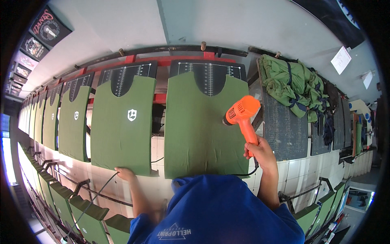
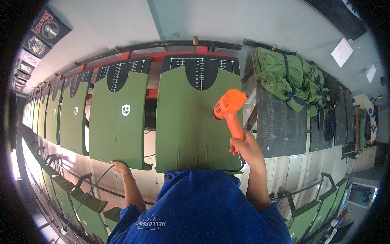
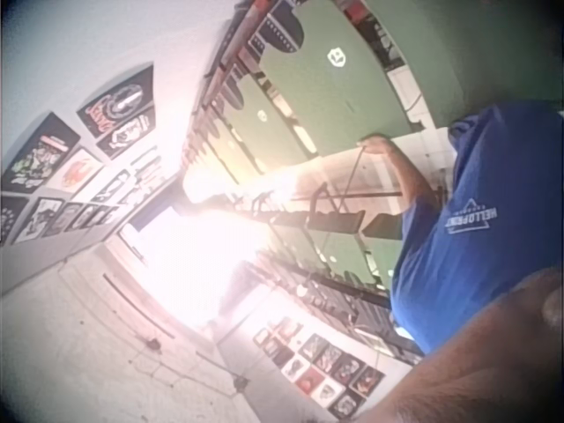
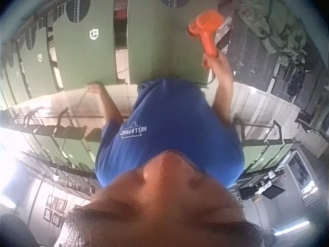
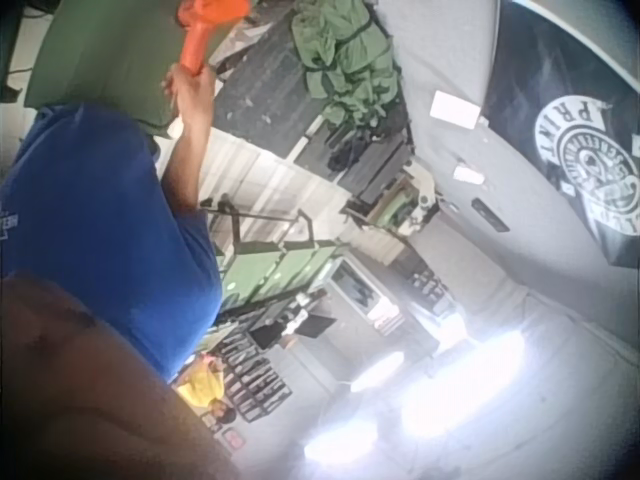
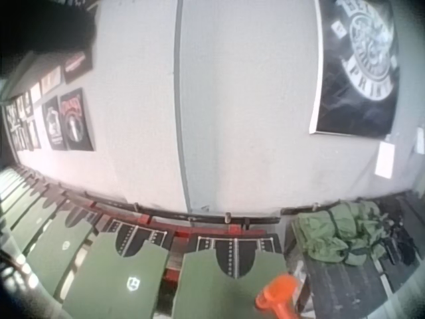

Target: The person uses a handheld heat gun to apply heat to a white logo on a green t-shirt laid on a heat press. They move the heat gun over the logo area while holding the shirt in place with the other hand.

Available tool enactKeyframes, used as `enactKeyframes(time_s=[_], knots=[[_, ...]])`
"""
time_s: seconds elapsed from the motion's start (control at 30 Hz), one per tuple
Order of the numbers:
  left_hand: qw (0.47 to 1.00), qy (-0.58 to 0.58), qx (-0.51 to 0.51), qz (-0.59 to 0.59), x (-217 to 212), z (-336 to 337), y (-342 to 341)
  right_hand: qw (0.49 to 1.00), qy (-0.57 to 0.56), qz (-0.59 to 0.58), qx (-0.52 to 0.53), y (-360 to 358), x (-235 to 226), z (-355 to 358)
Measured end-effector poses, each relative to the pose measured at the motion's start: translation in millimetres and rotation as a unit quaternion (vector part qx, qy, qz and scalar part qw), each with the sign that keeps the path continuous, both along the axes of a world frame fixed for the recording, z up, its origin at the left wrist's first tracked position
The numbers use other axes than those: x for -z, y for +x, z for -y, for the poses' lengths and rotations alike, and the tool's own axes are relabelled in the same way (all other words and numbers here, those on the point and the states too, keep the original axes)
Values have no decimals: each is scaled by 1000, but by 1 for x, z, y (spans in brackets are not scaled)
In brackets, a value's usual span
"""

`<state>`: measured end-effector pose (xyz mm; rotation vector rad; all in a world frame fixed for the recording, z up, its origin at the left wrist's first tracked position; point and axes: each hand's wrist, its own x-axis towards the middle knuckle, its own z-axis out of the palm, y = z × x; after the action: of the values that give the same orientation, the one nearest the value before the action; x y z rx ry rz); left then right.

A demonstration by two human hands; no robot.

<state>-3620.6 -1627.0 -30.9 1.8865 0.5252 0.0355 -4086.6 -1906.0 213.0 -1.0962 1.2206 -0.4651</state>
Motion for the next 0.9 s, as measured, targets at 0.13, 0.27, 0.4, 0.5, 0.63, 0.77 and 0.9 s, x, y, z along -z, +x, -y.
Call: enactKeyframes(time_s=[0.13, 0.27, 0.4, 0.5, 0.63, 0.77, 0.9], knots=[[1000, -12, 24, -14, -10, 6, -6, 1000, -2, 1, 11, 3, 5, 6], [1000, -9, 14, -18, -7, 3, -3, 999, -37, 5, 12, 14, 4, 10], [1000, 0, 7, -30, -4, 1, 0, 1000, -3, -7, 29, 14, 5, 16], [1000, -6, 1, -22, -7, 4, -2, 999, -26, -5, 31, 19, 7, 14], [1000, -14, 8, -4, -4, 1, -1, 999, -30, -7, 33, 19, 5, 14], [1000, -5, -5, -6, -15, 9, -8, 999, -4, 13, 42, 14, 5, 16], [1000, -15, -5, -5, -16, 9, -9, 997, -34, -24, 66, 18, 1, 11]])
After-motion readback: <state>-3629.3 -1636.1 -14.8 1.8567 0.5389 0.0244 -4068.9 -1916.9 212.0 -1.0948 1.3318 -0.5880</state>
